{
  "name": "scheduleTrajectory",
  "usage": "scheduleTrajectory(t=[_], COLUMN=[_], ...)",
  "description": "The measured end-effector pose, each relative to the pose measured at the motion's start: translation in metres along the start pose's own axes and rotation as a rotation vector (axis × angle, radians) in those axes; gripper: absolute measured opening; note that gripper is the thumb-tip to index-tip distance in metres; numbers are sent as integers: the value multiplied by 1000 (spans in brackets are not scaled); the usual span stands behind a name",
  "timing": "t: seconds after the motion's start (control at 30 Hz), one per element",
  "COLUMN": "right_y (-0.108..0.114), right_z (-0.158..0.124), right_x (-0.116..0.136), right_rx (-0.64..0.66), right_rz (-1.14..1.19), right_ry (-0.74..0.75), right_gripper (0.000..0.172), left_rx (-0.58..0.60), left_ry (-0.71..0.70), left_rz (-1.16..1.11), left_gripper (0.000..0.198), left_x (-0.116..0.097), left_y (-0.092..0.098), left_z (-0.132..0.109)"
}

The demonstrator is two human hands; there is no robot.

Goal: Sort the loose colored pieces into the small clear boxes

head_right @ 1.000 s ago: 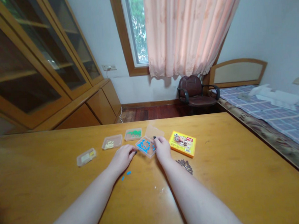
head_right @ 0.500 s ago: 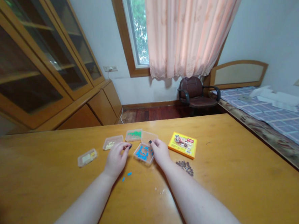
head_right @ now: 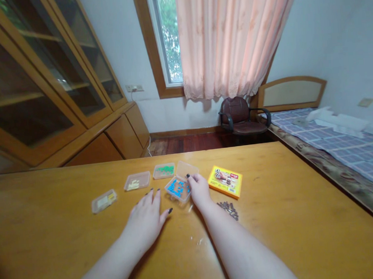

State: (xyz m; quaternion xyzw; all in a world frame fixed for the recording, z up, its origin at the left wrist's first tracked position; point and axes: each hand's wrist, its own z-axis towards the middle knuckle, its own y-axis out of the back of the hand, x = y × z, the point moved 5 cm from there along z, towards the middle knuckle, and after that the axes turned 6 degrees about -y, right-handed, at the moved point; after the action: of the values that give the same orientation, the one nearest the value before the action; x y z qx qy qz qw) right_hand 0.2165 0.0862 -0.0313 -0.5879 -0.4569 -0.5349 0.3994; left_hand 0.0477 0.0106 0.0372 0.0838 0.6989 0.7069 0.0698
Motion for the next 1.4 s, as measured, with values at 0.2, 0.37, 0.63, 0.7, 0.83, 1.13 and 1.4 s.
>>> scheduleTrajectory(t=[0.2,0.37,0.63,0.7,0.83,1.13,1.4], right_y=[2,3,0,0,1,1,0], right_z=[2,1,0,0,0,1,0], right_x=[-4,-2,-1,-1,-1,-2,-2], right_rx=[-10,-10,16,13,8,-3,0], right_rz=[-6,6,54,44,53,29,45], right_ry=[-4,-3,-17,-23,-25,-28,-41], right_gripper=[30,28,23,23,25,28,25], left_rx=[345,343,194,159,112,314,173], left_ry=[111,-12,-168,-215,-236,137,-153], left_rz=[38,4,-125,-185,-209,42,-76], left_gripper=[83,86,75,68,64,79,75], left_x=[-27,-39,-17,-13,-10,-12,-8], left_y=[-30,-50,-56,-53,-45,-57,-61], left_z=[-20,-13,17,23,25,-1,22])
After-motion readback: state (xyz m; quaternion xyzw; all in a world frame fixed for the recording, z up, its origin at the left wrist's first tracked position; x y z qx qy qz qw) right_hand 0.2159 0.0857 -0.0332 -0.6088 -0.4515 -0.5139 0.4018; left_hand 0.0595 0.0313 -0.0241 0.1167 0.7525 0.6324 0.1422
